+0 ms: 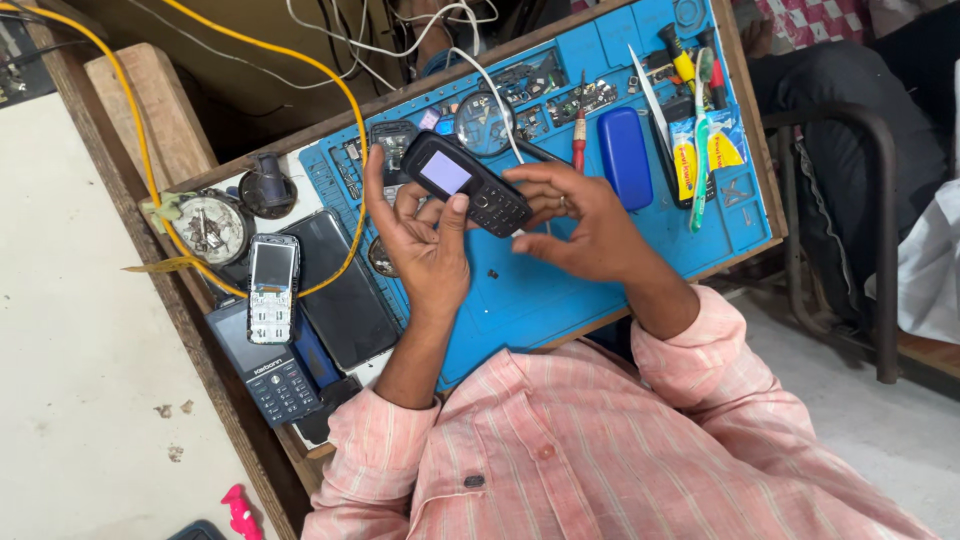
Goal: The person disassembles and reassembles several mobile phones on a cluttered workbench. They remove back covers, batteries, and internal components, then reconnect cables and test the devices by pressing buttons and checking screens.
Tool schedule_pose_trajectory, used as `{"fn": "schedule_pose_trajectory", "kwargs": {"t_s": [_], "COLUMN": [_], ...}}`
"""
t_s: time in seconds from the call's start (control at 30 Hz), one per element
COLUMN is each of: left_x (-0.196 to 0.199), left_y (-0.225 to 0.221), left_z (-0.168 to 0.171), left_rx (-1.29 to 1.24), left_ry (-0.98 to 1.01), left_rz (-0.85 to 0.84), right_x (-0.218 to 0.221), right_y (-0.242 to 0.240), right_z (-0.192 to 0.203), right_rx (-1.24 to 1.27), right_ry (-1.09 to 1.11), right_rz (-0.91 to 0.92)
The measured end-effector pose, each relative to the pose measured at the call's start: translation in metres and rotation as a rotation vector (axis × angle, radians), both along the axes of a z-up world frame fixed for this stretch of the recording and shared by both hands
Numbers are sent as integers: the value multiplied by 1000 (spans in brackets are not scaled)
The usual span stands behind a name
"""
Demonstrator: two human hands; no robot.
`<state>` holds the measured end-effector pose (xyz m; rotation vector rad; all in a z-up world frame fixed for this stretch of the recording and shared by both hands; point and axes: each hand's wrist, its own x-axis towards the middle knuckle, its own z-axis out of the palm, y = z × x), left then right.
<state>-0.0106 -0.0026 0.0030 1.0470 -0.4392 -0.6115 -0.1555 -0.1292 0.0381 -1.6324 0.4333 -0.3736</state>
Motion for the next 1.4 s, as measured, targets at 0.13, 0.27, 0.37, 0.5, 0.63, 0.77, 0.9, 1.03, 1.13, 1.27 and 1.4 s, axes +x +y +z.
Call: {"fn": "schedule_pose_trajectory", "kwargs": {"t_s": [0.13,0.27,0.37,0.5,0.63,0.77,0.9,1.03,1.13,1.27,1.4], "left_x": [3,7,10,11,6,3,4,10,10,3,1], "left_y": [2,2,3,3,2,1,0,4,6,7,6], "left_z": [-5,-6,-5,-1,2,4,5,3,0,-5,-5], "left_rx": [16,-33,-62,-64,-55,-69,-99,-124,-140,-146,-114], "left_ry": [54,203,205,191,156,145,176,153,119,90,25], "left_rz": [25,33,25,-3,-51,-83,-65,-22,-73,-84,-29], "right_x": [8,9,8,8,7,7,8,6,-2,-6,-3], "right_y": [16,29,28,21,14,12,11,10,3,-4,-2], "right_z": [6,4,0,-2,-2,-6,-13,-18,-13,-1,10], "right_rx": [-439,-741,-994,-936,-962,-946,-933,-856,-619,-417,-702], "right_ry": [77,42,-59,-113,-166,-184,-207,-234,-98,-5,-62], "right_rz": [-115,-310,-382,-330,-340,-349,-343,-400,-378,-237,-206]}}
